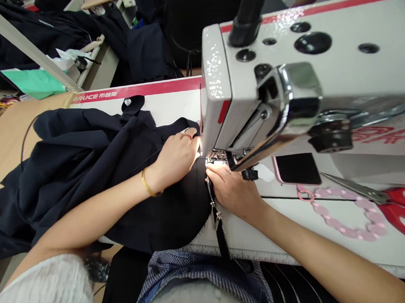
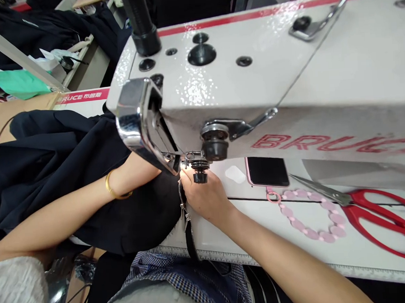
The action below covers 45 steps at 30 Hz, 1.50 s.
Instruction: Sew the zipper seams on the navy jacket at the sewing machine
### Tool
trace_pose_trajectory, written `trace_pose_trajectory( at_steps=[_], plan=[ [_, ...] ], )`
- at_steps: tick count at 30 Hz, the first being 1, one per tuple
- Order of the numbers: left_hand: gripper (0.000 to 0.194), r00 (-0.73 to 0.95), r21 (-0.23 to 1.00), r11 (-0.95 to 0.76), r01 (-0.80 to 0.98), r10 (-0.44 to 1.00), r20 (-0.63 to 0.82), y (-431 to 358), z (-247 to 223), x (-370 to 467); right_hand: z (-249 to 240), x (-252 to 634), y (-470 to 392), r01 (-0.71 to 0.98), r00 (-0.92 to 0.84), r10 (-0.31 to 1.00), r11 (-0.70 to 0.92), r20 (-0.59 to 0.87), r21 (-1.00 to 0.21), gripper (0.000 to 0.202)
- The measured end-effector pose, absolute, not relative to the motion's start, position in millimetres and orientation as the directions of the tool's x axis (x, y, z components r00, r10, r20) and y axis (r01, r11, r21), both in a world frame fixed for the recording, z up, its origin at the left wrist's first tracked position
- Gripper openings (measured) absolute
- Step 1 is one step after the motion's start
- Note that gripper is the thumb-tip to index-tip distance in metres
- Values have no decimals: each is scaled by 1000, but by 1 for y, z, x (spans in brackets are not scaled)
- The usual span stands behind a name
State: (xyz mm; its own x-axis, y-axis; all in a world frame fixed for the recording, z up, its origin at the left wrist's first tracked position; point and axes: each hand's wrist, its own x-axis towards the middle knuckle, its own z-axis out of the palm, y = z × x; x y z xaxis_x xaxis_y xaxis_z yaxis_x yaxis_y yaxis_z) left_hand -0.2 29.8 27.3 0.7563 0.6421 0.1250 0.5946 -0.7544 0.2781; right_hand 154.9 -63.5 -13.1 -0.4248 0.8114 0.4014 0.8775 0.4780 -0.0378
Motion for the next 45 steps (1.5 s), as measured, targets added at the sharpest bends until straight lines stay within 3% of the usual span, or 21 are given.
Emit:
trace_pose_trajectory(
  at_steps=[3, 6, 11, 45],
  plan=[
    [25, 880, 23, -896, 443, 439, 179, 10, 21, -13, -11, 156, -66, 886, -417, 825, 463, 381, -33, 22],
    [26, 909, -52, -933, 357, 334, 250, 4, 8, -17, -8, 157, -67, 884, -423, 827, 467, 370, -33, 24],
    [25, 879, -25, -927, 375, 347, 327, 5, 0, -15, -12, 158, -65, 874, -433, 815, 484, 385, -41, 28],
    [23, 885, 15, -924, 382, 370, 283, 9, 2, -14, -14, 158, -61, 860, -444, 806, 506, 391, -68, 27]
  ],
)
